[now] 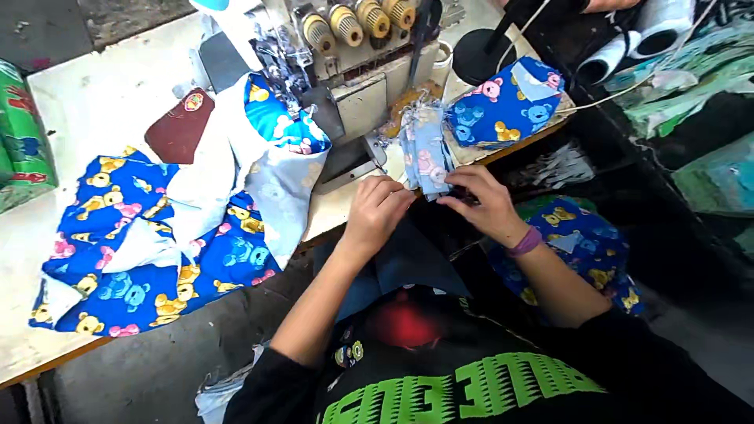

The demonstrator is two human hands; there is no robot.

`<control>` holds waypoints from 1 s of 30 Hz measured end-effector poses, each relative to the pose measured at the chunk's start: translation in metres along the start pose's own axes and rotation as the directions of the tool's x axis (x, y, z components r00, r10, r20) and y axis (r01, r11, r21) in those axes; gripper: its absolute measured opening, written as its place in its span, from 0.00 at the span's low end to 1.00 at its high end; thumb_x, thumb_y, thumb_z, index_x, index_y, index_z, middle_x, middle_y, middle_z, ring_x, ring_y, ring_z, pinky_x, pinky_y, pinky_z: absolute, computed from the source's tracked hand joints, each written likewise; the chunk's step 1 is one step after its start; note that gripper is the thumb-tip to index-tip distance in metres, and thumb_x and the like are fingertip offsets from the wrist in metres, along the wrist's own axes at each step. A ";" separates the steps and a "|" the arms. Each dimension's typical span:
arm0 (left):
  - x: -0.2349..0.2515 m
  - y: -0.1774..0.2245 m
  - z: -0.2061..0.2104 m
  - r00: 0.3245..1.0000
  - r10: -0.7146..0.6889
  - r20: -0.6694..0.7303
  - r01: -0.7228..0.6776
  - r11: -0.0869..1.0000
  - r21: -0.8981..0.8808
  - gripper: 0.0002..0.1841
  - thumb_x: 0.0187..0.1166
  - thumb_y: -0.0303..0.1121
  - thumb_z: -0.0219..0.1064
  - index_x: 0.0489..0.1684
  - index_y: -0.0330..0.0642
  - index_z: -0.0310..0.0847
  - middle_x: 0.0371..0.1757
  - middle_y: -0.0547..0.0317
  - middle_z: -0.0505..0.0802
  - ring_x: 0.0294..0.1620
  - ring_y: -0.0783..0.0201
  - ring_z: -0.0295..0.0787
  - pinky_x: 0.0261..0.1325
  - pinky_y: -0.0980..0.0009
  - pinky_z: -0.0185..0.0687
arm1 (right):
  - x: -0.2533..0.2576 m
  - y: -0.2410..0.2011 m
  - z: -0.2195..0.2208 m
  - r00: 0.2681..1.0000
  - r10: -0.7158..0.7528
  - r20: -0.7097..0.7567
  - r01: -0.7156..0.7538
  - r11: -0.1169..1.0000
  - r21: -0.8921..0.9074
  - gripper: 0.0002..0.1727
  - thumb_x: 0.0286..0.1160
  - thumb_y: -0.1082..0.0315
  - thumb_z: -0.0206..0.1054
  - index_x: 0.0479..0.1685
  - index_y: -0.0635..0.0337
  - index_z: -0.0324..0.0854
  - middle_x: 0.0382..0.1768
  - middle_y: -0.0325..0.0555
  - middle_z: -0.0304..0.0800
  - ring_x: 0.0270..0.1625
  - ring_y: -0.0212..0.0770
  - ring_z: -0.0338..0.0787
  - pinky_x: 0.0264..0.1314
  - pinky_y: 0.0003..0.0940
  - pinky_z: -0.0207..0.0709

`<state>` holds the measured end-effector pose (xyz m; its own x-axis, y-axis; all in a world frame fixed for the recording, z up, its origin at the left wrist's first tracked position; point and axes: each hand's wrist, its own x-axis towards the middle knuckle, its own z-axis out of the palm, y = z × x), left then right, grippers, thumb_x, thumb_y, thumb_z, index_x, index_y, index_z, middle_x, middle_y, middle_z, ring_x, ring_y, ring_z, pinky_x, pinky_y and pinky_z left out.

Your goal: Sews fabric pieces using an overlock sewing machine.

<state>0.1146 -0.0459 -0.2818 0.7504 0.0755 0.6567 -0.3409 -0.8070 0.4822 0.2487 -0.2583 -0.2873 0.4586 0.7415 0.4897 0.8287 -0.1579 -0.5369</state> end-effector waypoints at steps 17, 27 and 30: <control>0.023 0.054 -0.022 0.437 -0.671 0.599 0.705 -0.157 -0.691 0.29 0.95 0.54 0.39 0.58 0.40 0.81 0.41 0.60 0.96 0.36 0.69 0.94 0.42 0.70 0.93 | 0.059 -0.107 -0.033 0.944 -0.154 0.291 0.078 0.963 0.257 0.11 0.82 0.64 0.65 0.41 0.62 0.88 0.31 0.43 0.90 0.32 0.33 0.88 0.36 0.31 0.84; -0.050 0.069 -0.050 0.419 -0.752 0.508 0.713 -0.074 -0.698 0.16 0.95 0.34 0.48 0.59 0.36 0.81 0.38 0.53 0.96 0.35 0.61 0.97 0.44 0.64 0.96 | 0.001 -0.115 0.042 0.657 0.535 0.532 -0.732 0.282 0.620 0.08 0.79 0.68 0.70 0.50 0.59 0.89 0.18 0.29 0.84 0.14 0.20 0.73 0.18 0.15 0.70; -0.063 0.064 -0.051 0.409 -0.823 0.393 0.729 0.036 -0.683 0.20 0.95 0.36 0.48 0.75 0.38 0.77 0.48 0.58 0.95 0.40 0.69 0.94 0.47 0.71 0.92 | 0.016 -0.125 0.052 0.604 0.574 0.552 -0.723 0.105 0.682 0.06 0.77 0.76 0.69 0.33 0.57 0.83 0.12 0.32 0.79 0.10 0.22 0.72 0.16 0.16 0.71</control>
<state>0.0167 -0.0724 -0.2632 0.8106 0.4648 -0.3562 0.1479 0.4261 0.8925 0.1356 -0.1928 -0.2477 0.5761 0.7174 -0.3918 -0.4635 -0.1081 -0.8795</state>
